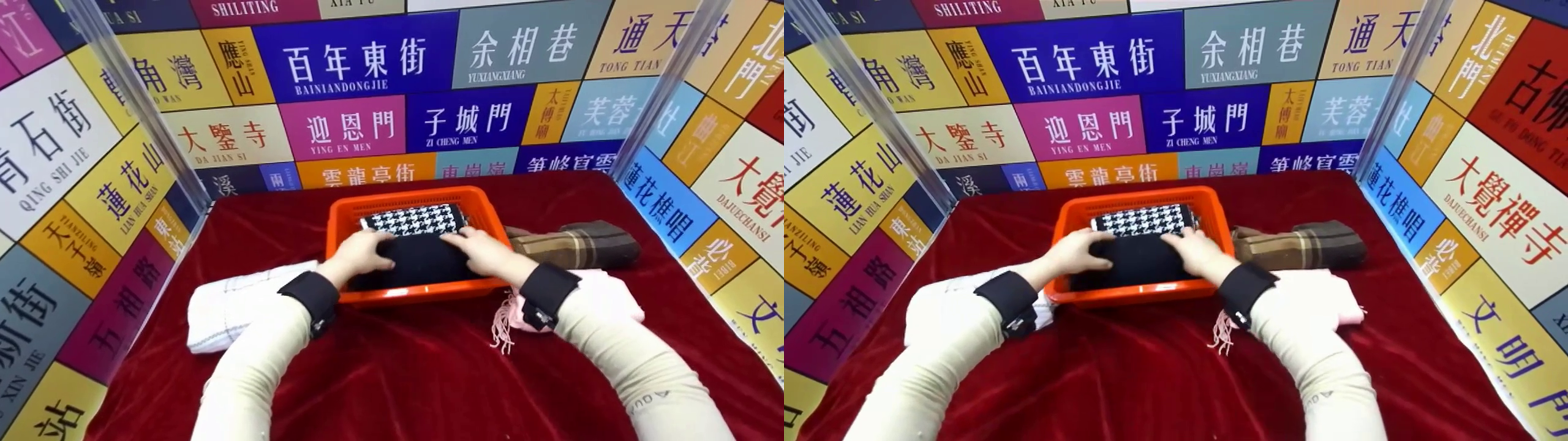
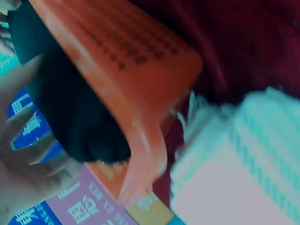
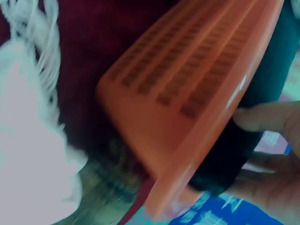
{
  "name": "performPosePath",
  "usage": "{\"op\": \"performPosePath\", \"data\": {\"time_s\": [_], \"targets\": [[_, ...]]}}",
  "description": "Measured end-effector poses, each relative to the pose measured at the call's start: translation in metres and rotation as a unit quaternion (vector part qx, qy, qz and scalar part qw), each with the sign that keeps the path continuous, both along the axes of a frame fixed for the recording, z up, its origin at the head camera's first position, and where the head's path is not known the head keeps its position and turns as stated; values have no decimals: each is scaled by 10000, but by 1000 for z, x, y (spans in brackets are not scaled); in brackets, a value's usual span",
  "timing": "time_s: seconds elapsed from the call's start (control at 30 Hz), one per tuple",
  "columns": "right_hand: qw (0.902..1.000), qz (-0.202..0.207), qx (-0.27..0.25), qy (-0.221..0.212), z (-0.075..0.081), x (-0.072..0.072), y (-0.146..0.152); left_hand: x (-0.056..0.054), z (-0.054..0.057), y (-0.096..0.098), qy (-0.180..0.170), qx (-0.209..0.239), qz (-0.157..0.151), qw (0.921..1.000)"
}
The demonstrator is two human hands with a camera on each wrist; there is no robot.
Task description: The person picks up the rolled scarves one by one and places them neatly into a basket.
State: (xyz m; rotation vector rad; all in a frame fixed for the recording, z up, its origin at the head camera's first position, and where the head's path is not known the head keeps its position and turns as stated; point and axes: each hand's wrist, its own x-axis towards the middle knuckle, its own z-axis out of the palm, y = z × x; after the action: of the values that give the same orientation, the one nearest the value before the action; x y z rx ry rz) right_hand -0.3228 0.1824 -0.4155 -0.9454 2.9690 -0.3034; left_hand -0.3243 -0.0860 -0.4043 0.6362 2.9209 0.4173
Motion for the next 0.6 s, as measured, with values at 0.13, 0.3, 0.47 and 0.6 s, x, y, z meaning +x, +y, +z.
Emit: {"op": "performPosePath", "data": {"time_s": [0.13,0.3,0.47,0.6], "targets": [[9987,141,435,-209,4,8,-15,-5,-1,8,-45,165,-133,9998],[9882,348,1316,-703,10,4,-28,-10,-6,21,-149,-716,-271,9970],[9805,334,1609,-1079,7,-3,-36,-11,-11,32,-213,-1582,-547,9857],[9770,304,1678,-1281,1,-6,-39,-12,-14,37,-448,-1781,-543,9815]]}}
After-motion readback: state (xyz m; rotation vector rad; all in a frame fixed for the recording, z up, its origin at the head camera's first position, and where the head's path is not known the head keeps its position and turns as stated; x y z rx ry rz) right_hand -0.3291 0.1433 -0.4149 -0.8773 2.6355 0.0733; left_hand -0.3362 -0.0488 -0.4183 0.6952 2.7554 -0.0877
